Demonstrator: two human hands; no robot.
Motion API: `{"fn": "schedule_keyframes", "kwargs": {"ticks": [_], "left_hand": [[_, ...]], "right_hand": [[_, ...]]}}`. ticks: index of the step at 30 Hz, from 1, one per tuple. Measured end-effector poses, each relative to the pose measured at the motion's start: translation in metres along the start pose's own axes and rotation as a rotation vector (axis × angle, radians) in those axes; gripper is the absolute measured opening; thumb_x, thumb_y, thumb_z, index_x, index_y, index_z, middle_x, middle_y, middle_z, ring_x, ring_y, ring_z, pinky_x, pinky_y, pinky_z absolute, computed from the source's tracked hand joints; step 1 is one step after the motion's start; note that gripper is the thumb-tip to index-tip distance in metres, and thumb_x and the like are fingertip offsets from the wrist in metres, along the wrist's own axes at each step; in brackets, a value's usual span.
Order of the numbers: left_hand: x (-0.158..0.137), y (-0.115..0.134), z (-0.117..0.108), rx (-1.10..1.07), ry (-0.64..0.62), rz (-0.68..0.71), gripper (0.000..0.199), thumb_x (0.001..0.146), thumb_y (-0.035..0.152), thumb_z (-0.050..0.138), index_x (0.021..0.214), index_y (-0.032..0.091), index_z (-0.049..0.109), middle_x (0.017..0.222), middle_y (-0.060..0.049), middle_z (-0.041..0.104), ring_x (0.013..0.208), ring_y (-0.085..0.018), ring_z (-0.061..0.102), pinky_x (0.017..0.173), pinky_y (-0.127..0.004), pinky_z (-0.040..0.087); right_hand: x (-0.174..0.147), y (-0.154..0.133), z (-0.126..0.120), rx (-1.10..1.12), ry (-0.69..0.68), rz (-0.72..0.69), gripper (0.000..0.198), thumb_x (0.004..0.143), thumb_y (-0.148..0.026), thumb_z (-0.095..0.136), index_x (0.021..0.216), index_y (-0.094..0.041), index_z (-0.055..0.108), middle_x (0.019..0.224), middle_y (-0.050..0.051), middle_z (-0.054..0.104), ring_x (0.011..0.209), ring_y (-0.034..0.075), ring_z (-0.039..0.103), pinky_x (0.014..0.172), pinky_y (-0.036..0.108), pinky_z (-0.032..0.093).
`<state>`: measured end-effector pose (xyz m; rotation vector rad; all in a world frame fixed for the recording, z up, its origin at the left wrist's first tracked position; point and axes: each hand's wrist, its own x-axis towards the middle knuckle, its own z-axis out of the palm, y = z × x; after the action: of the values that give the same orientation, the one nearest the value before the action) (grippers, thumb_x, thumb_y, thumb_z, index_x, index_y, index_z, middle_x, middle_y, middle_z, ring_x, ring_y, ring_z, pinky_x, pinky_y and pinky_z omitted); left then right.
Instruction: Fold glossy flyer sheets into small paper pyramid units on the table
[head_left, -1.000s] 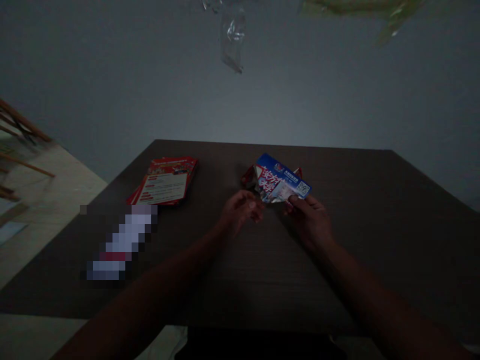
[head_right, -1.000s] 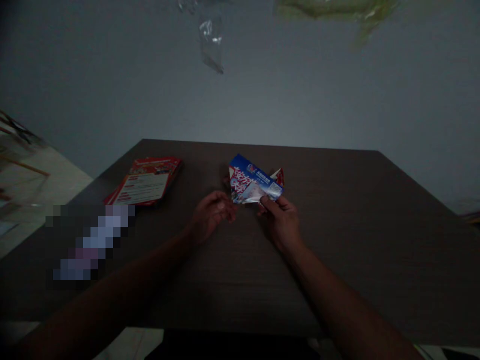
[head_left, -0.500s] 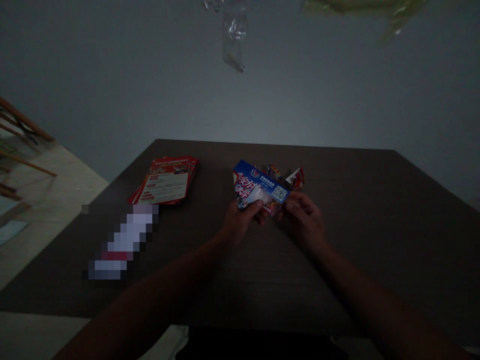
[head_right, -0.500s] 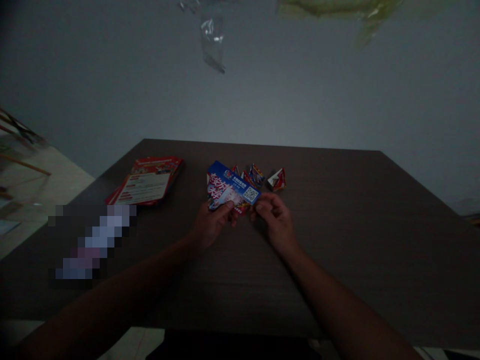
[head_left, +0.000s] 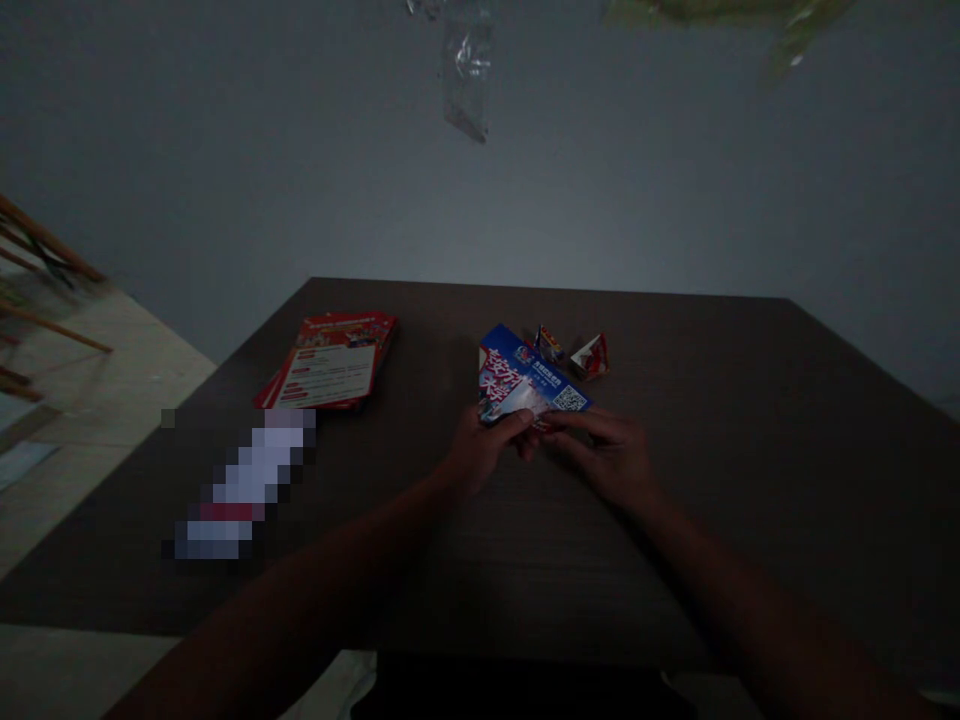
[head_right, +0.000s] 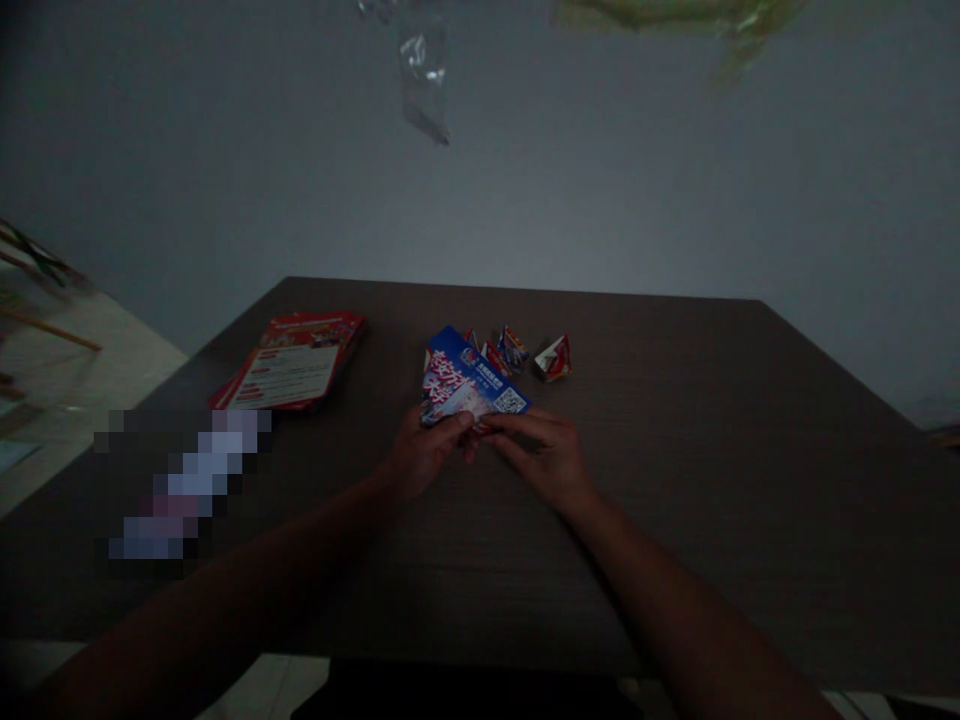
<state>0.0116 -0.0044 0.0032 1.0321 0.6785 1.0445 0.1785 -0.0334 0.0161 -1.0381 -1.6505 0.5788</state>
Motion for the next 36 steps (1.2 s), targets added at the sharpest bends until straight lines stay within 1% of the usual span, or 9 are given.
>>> {"fn": "schedule_keyframes", "kwargs": {"ticks": [7,10,16,20,23,25,30,33,36], "left_hand": [[-0.003,0.004,0.004,0.058,-0.007,0.029,0.023,0.073,0.033,0.064,0.076,0.011,0.061,0.062,-0.003,0.060,0.051,-0.013,0.056,0.046,-0.025,0.046],[-0.005,0.007,0.006,0.124,0.006,0.067,0.024,0.075,0.035,0.062,0.075,0.011,0.062,0.062,-0.003,0.061,0.051,-0.012,0.055,0.046,-0.024,0.046],[-0.009,0.007,0.006,0.257,0.007,0.138,0.026,0.078,0.036,0.060,0.070,0.012,0.062,0.064,-0.003,0.062,0.050,-0.010,0.054,0.048,-0.023,0.046],[-0.012,0.007,0.007,0.357,0.054,0.177,0.026,0.077,0.037,0.062,0.067,0.013,0.063,0.061,-0.003,0.063,0.051,-0.010,0.055,0.051,-0.022,0.046],[-0.013,0.008,0.008,0.405,0.100,0.159,0.022,0.071,0.035,0.068,0.070,0.013,0.065,0.060,-0.002,0.063,0.050,-0.010,0.056,0.049,-0.021,0.046],[-0.012,0.008,0.008,0.403,0.101,0.159,0.021,0.071,0.033,0.069,0.073,0.013,0.065,0.062,-0.002,0.065,0.050,-0.010,0.056,0.048,-0.021,0.046],[-0.012,0.012,0.010,0.344,0.081,0.153,0.021,0.072,0.033,0.068,0.077,0.012,0.066,0.066,-0.004,0.068,0.052,-0.012,0.059,0.049,-0.023,0.049],[-0.012,0.014,0.012,0.310,0.076,0.146,0.022,0.072,0.033,0.068,0.078,0.012,0.066,0.067,-0.005,0.069,0.052,-0.012,0.060,0.049,-0.023,0.050],[-0.011,0.014,0.012,0.294,0.079,0.145,0.021,0.071,0.033,0.069,0.076,0.012,0.066,0.067,-0.005,0.069,0.051,-0.012,0.060,0.049,-0.023,0.050]], "right_hand": [[-0.005,0.000,0.009,0.138,0.119,0.186,0.012,0.069,-0.025,0.072,0.080,-0.025,0.074,0.076,0.002,0.073,0.067,0.018,0.065,0.062,0.030,0.051],[-0.007,0.000,0.012,0.205,0.153,0.259,0.011,0.068,-0.027,0.073,0.078,-0.024,0.074,0.073,0.002,0.072,0.064,0.017,0.065,0.060,0.030,0.051],[-0.007,-0.004,0.015,0.293,0.176,0.303,0.009,0.069,-0.028,0.073,0.076,-0.022,0.071,0.069,0.001,0.070,0.061,0.015,0.063,0.059,0.029,0.052],[-0.006,-0.006,0.016,0.297,0.203,0.312,0.012,0.067,-0.027,0.074,0.074,-0.020,0.068,0.065,0.001,0.068,0.058,0.014,0.062,0.055,0.026,0.049],[-0.006,-0.006,0.017,0.341,0.218,0.313,0.020,0.067,-0.026,0.074,0.083,-0.022,0.063,0.062,-0.002,0.066,0.055,0.013,0.061,0.051,0.023,0.047],[-0.006,-0.007,0.017,0.391,0.211,0.313,0.030,0.067,-0.025,0.074,0.093,-0.024,0.058,0.063,-0.004,0.066,0.054,0.012,0.061,0.051,0.023,0.047],[-0.005,-0.008,0.017,0.468,0.162,0.326,0.049,0.072,-0.026,0.070,0.115,-0.025,0.048,0.066,-0.003,0.069,0.056,0.015,0.064,0.057,0.027,0.050],[-0.004,-0.011,0.016,0.467,0.165,0.320,0.052,0.074,-0.027,0.068,0.120,-0.025,0.046,0.063,-0.004,0.068,0.057,0.015,0.065,0.060,0.029,0.051],[-0.004,-0.014,0.015,0.454,0.164,0.326,0.049,0.075,-0.029,0.068,0.120,-0.025,0.047,0.061,-0.004,0.068,0.058,0.016,0.066,0.062,0.030,0.052]]}}
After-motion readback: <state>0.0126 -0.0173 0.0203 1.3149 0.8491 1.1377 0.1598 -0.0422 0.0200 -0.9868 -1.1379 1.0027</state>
